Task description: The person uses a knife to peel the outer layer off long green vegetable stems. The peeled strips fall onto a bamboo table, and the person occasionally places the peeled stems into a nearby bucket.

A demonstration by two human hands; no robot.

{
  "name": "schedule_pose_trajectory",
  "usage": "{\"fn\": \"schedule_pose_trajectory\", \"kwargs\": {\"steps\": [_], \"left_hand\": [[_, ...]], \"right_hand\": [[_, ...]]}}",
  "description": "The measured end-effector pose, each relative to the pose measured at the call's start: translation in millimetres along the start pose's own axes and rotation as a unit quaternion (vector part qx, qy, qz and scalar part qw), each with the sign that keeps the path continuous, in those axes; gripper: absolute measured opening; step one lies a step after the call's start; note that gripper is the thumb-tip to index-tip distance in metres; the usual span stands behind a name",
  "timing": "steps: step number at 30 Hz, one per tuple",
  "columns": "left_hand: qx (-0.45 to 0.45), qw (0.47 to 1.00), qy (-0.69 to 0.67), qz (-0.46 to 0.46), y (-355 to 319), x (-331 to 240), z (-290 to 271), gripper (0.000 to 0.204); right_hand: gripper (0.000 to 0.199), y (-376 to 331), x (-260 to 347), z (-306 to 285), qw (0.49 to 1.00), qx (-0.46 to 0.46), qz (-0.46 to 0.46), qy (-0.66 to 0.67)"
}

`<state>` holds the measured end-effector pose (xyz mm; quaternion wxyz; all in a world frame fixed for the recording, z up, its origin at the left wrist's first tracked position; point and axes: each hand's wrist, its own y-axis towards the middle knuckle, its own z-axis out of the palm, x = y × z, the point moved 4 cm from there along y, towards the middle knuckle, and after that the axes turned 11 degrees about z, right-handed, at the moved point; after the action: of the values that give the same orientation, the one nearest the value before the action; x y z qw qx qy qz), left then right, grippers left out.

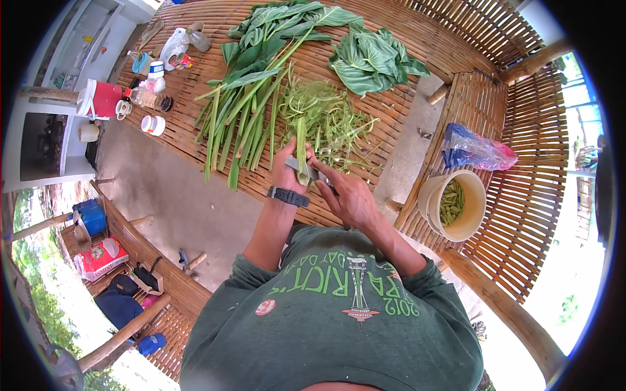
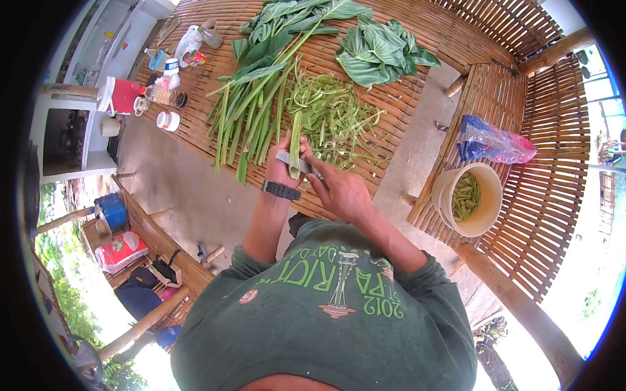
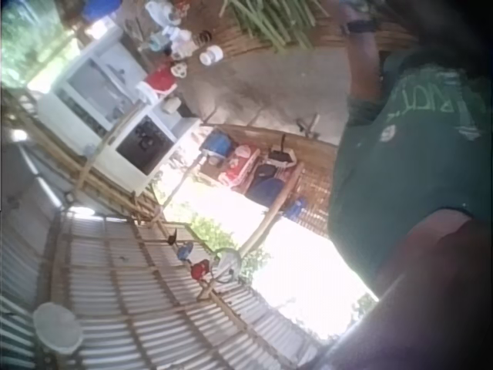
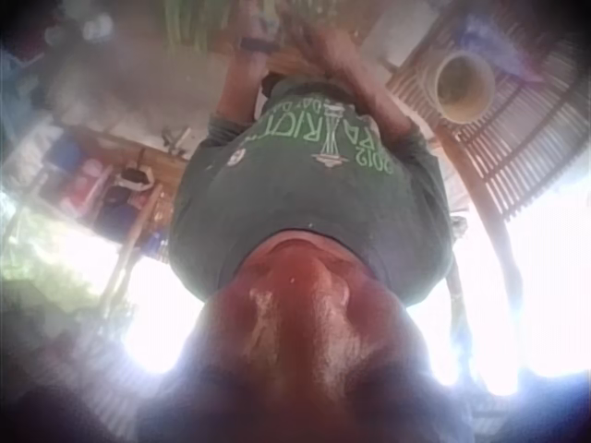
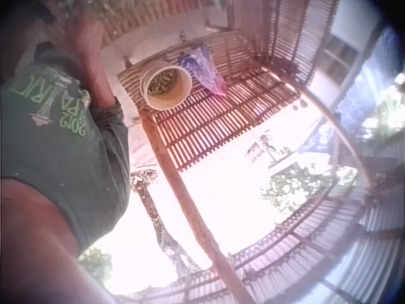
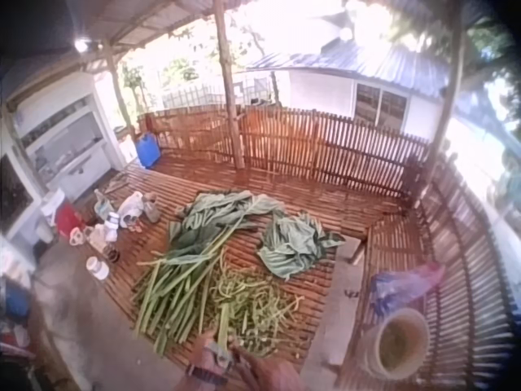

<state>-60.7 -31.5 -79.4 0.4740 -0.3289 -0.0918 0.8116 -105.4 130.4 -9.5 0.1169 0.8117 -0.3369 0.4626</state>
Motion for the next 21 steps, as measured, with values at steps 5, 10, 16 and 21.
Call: {"fn": "schedule_pose_trajectory", "kwargs": {"steps": [5, 10, 16, 21], "left_hand": [[-0.032, 0.998, 0.048, 0.028, -2, 3, -7, 0.026], [-0.026, 0.997, 0.077, 0.004, -13, 4, -2, 0.022], [-0.028, 0.993, 0.114, 0.016, -25, 3, 13, 0.019], [0.042, 0.996, 0.074, -0.006, -32, 2, 8, 0.020]], "right_hand": [[0.046, 12, -3, -2, 1.000, -0.022, -0.014, -0.008], [0.046, 22, -7, -6, 0.999, -0.022, 0.010, -0.027], [0.046, 32, -13, -7, 0.998, -0.055, 0.007, 0.001], [0.046, 48, -17, -10, 0.998, -0.048, 0.026, 0.012]]}}
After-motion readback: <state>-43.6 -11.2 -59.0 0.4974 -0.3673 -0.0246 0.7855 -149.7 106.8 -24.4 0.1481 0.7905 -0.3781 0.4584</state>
